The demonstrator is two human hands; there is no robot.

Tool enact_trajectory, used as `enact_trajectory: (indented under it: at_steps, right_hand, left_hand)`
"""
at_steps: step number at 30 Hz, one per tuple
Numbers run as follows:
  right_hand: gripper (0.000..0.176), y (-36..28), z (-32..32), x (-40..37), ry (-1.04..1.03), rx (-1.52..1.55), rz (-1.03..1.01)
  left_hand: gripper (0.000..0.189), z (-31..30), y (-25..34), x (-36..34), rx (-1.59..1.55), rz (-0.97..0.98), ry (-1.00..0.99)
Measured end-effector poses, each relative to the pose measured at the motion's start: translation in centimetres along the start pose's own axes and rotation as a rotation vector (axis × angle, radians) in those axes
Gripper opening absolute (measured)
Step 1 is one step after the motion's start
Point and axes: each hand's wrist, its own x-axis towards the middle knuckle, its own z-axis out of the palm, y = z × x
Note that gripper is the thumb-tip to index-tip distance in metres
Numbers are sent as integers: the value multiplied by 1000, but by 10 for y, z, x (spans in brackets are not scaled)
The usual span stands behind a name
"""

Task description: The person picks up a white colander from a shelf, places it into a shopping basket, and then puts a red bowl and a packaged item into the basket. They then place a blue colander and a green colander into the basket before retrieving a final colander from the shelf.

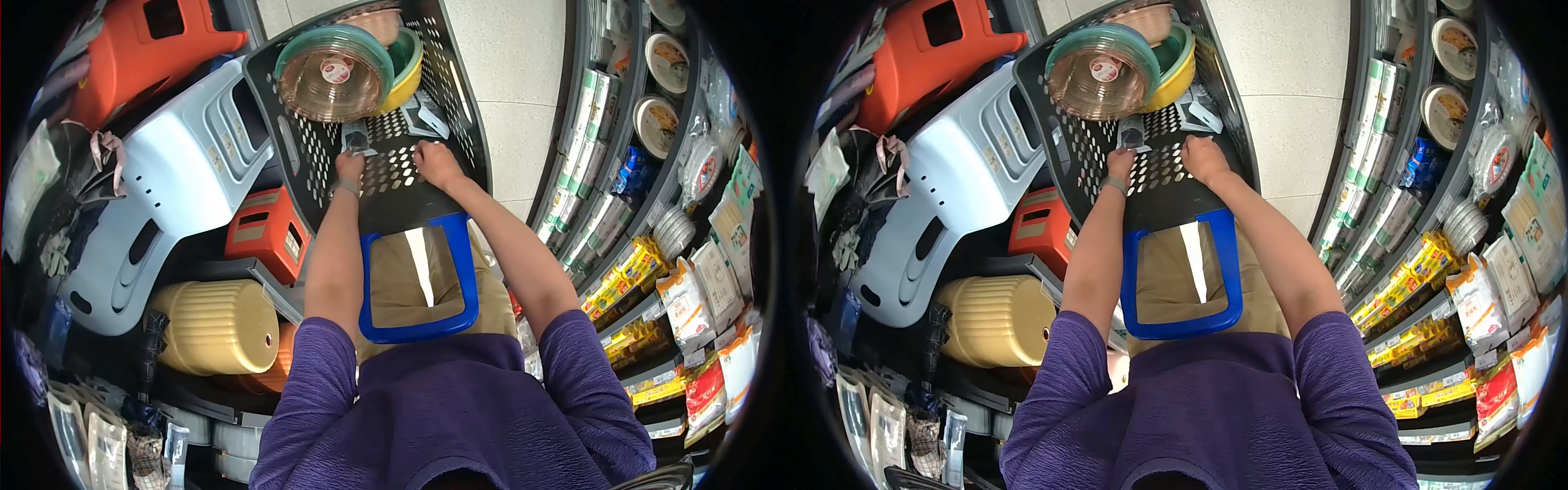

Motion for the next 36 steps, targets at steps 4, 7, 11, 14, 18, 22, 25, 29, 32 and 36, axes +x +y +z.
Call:
enact_trajectory:
  at_steps: [4, 7, 11, 14, 18, 22, 25, 29, 32, 36]
  right_hand:
    - [24, 7, 25, 5, -9, -3, 77]
    - [21, -6, 22, 3, 21, -4, 41]
    - [19, -27, 13, 2, -14, -56, -82]
    - [32, -53, -3, -16, -22, -240, -386]
    - [59, -107, -46, -63, -43, -267, -770]
    - [68, -153, -84, -129, -127, -138, -1146]
    - [39, -175, -110, -178, -258, 138, -1078]
    - [23, -210, -167, -246, -224, 261, -1114]
    - [22, -236, -199, -300, -255, 380, -1167]
    - [14, -273, -226, -358, -265, 544, -1272]
  left_hand:
    - [24, 0, -24, 18, 211, 127, 318]
    - [13, -6, 0, -3, 244, 176, 375]
    - [12, -25, 41, -49, 657, 501, 217]
    - [10, -60, 56, -105, 772, 760, 68]
    - [11, -121, 76, -212, 1057, 1050, -46]
    - [21, -187, 118, -356, 998, 1195, -137]
    - [23, -218, 132, -434, 857, 1224, -91]
    - [28, -241, 138, -519, 626, 1198, 71]
    - [31, -251, 133, -571, 527, 1362, 253]
    - [31, -256, 117, -624, 227, 1406, 582]
